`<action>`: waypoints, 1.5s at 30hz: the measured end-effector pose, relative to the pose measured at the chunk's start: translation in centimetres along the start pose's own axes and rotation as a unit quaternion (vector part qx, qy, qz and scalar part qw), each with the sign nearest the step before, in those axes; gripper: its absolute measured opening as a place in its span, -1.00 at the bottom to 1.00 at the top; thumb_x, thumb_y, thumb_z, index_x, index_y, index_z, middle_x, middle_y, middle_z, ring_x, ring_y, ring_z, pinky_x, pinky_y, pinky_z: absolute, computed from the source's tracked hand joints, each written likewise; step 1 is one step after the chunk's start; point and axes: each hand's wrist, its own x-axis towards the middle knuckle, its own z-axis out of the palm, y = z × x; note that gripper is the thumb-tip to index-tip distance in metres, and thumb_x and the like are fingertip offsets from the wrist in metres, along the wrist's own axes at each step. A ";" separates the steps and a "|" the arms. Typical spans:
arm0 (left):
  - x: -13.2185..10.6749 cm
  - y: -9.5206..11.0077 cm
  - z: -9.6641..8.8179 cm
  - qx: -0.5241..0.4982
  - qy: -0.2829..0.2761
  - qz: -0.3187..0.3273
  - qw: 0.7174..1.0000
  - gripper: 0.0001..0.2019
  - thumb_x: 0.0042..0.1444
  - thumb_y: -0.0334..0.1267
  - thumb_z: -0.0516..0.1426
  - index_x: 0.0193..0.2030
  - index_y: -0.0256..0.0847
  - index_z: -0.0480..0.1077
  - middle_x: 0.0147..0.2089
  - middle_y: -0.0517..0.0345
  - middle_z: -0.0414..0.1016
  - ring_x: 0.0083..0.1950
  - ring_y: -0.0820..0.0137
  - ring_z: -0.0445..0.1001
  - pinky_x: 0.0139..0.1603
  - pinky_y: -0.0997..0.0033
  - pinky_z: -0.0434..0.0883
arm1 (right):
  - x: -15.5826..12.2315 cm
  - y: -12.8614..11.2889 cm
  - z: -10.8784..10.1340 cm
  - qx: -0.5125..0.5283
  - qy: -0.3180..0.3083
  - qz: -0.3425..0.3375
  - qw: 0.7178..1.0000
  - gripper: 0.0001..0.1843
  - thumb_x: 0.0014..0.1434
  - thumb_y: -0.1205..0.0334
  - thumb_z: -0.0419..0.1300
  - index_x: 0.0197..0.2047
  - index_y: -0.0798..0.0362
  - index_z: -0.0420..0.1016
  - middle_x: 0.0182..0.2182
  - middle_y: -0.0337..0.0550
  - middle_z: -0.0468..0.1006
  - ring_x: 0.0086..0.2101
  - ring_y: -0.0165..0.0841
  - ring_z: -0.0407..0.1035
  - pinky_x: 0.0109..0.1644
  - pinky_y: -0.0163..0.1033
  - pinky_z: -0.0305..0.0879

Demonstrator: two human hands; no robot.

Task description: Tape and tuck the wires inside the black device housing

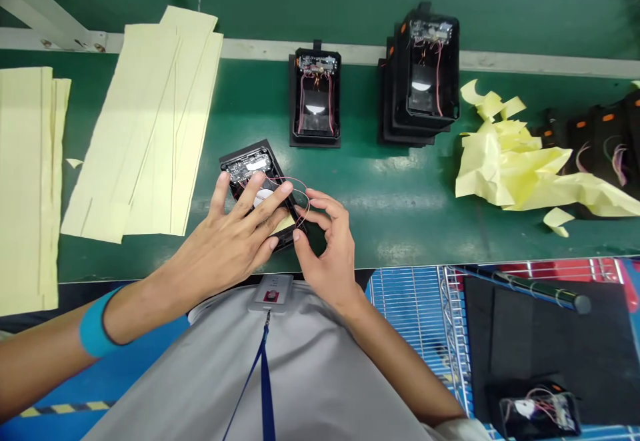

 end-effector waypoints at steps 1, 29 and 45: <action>0.0 0.0 0.0 -0.001 0.001 -0.001 1.000 -0.48 0.60 -0.10 -0.07 0.53 -0.24 0.37 0.77 0.18 -0.36 0.77 -0.02 -0.10 0.78 -0.37 -0.49 | 0.0 0.0 0.0 -0.001 -0.001 0.002 1.000 -0.41 0.37 0.40 0.35 0.37 -0.13 0.33 0.43 -0.01 0.34 0.33 -0.19 0.47 0.44 0.03 0.54; -0.7 0.7 0.5 -0.025 0.019 -0.009 0.999 -0.48 0.56 -0.03 0.07 0.55 -0.08 0.33 0.77 0.08 -0.42 0.79 -0.18 -0.23 0.72 -0.58 -0.25 | 0.0 0.2 0.0 0.026 -0.012 -0.004 1.000 -0.46 0.40 0.38 0.34 0.34 -0.15 0.34 0.46 -0.04 0.31 0.33 -0.18 0.50 0.51 0.10 0.49; -1.4 1.3 1.4 -0.068 0.028 -0.066 0.995 -0.47 0.54 -0.07 0.09 0.55 -0.13 0.31 0.77 0.04 -0.41 0.79 -0.15 -0.51 0.73 -0.56 -0.36 | -0.1 0.1 -0.1 0.019 -0.021 0.008 1.000 -0.48 0.43 0.36 0.32 0.36 -0.14 0.35 0.43 -0.05 0.37 0.37 -0.19 0.44 0.51 0.13 0.50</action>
